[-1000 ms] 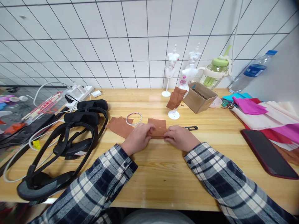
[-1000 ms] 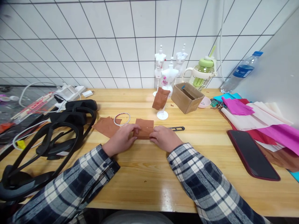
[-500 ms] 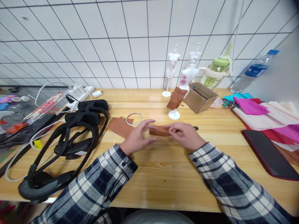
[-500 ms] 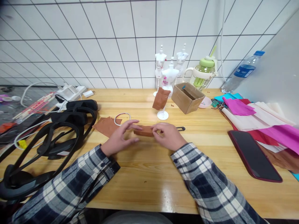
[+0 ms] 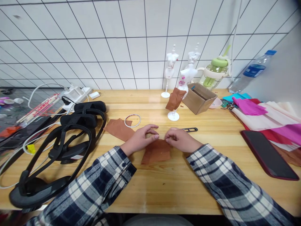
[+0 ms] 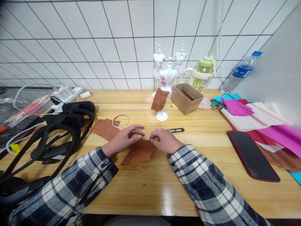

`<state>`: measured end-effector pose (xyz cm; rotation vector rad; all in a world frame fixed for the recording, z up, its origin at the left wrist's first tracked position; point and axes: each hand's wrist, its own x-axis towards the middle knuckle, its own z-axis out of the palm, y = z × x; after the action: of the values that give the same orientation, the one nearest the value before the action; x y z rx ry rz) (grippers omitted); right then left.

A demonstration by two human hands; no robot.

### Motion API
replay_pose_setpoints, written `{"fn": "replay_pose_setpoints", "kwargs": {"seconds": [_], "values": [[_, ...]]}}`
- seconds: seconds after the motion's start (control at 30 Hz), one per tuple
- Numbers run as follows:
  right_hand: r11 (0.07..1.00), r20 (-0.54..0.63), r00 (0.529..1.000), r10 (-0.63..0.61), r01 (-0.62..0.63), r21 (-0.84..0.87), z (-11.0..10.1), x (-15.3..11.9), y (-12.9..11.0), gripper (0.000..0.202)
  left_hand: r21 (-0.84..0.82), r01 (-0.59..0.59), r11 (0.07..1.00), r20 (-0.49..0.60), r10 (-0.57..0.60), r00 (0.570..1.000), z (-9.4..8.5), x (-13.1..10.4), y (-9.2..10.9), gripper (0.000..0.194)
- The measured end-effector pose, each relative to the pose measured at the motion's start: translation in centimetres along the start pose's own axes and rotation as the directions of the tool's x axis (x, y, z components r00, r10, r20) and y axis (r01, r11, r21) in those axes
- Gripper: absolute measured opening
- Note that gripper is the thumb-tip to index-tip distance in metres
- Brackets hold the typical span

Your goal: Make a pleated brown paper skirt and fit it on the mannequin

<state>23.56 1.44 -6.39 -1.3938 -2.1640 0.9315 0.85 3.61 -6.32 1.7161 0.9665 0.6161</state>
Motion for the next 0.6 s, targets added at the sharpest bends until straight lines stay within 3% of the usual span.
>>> {"fn": "replay_pose_setpoints", "kwargs": {"seconds": [0.17,0.4,0.6], "values": [[0.992,-0.081,0.993,-0.089,0.081,-0.094,-0.08,0.04,-0.14,0.01,0.19,-0.085,0.978,0.063,0.074,0.995,-0.15,0.85,-0.28,0.044],[0.985,-0.095,0.992,-0.082,0.066,-0.157,0.4,0.32,0.57,0.015,0.44,-0.066,0.896,-0.038,0.092,0.995,-0.25,0.46,-0.28,0.042],[0.98,-0.129,0.989,-0.068,0.042,-0.193,0.89,0.4,0.48,0.035,0.393,-0.091,0.915,-0.1,0.141,0.985,0.13,0.39,-0.73,0.045]]}}
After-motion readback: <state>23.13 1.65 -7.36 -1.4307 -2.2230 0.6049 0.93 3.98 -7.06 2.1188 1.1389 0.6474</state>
